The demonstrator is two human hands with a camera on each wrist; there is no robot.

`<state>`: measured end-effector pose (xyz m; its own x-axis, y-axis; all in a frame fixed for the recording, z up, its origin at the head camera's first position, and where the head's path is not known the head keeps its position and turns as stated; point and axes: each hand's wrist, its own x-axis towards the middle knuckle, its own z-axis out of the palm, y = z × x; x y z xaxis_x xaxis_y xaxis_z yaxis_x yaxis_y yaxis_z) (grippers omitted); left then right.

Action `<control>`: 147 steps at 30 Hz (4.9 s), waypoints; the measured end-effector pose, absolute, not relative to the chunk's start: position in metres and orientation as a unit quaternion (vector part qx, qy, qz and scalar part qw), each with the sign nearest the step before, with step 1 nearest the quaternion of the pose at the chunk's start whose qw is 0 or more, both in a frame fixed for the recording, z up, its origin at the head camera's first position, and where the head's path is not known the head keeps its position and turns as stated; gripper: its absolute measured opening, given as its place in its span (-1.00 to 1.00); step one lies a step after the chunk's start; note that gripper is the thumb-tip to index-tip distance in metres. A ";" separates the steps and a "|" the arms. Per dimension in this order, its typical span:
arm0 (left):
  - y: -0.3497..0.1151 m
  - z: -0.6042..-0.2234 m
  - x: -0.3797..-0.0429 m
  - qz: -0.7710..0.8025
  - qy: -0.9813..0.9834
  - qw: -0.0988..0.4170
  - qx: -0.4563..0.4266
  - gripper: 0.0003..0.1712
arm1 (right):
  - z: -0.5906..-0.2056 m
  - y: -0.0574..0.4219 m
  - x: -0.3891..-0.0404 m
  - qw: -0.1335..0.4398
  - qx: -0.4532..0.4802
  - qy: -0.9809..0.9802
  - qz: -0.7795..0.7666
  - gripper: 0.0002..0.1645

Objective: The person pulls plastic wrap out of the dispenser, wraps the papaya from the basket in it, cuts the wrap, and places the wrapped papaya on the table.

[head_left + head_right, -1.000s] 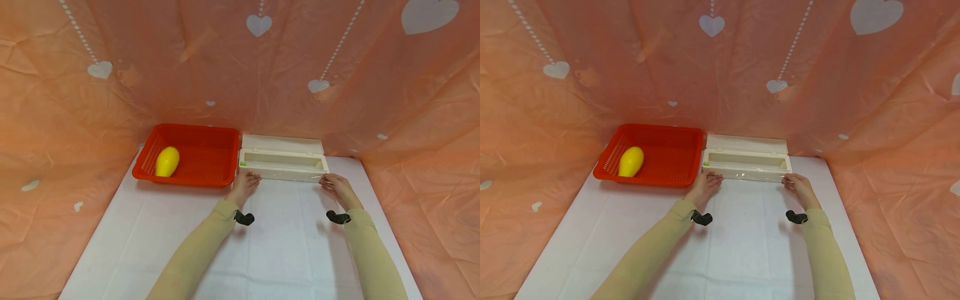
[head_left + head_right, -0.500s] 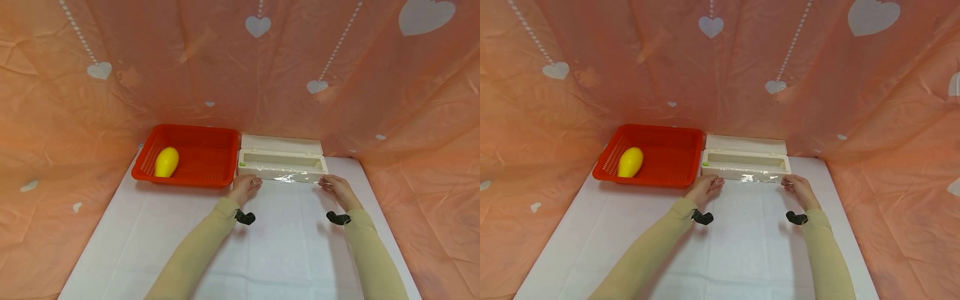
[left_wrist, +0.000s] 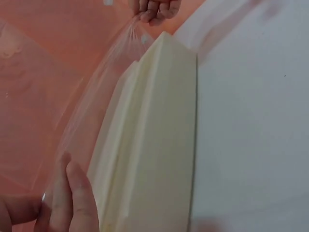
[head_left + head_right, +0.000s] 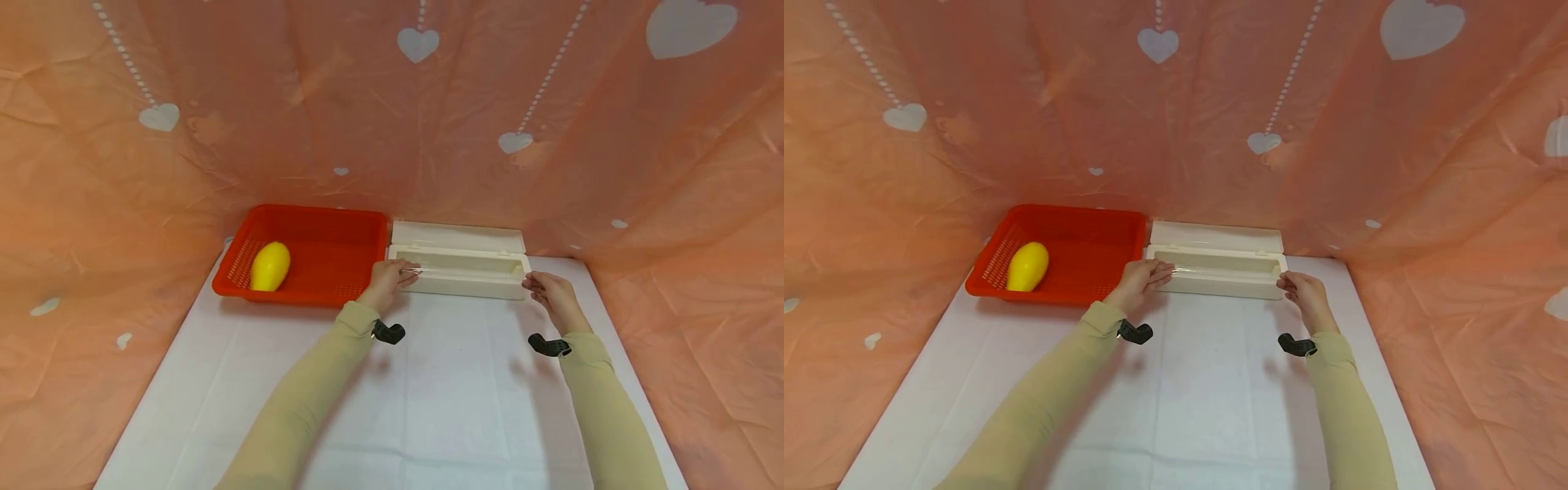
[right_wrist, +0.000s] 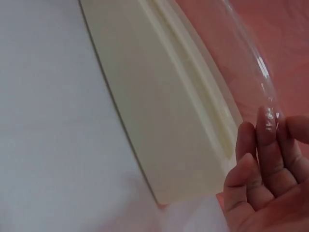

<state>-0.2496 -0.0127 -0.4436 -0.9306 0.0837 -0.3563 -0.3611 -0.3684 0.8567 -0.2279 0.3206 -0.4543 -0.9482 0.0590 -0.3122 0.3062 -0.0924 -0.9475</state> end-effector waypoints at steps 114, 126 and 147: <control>-0.037 -0.325 -0.287 0.838 0.522 0.159 0.005 -0.67 | -0.341 0.324 -0.249 0.003 0.063 0.603 -0.795 -0.86; -0.035 -0.310 -0.290 0.838 0.526 0.146 0.017 -0.64 | -0.324 0.325 -0.251 0.021 0.090 0.567 -0.818 -0.80; -0.039 -0.305 -0.289 0.848 0.507 0.155 0.012 -0.67 | -0.316 0.321 -0.252 0.002 0.079 0.588 -0.805 -0.77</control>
<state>-0.2890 -0.0390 -0.3049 -0.9517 0.2749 -0.1367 -0.2506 -0.4382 0.8633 -0.2515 0.3215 -0.3160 -0.9875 0.0891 -0.1299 0.0967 -0.3079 -0.9465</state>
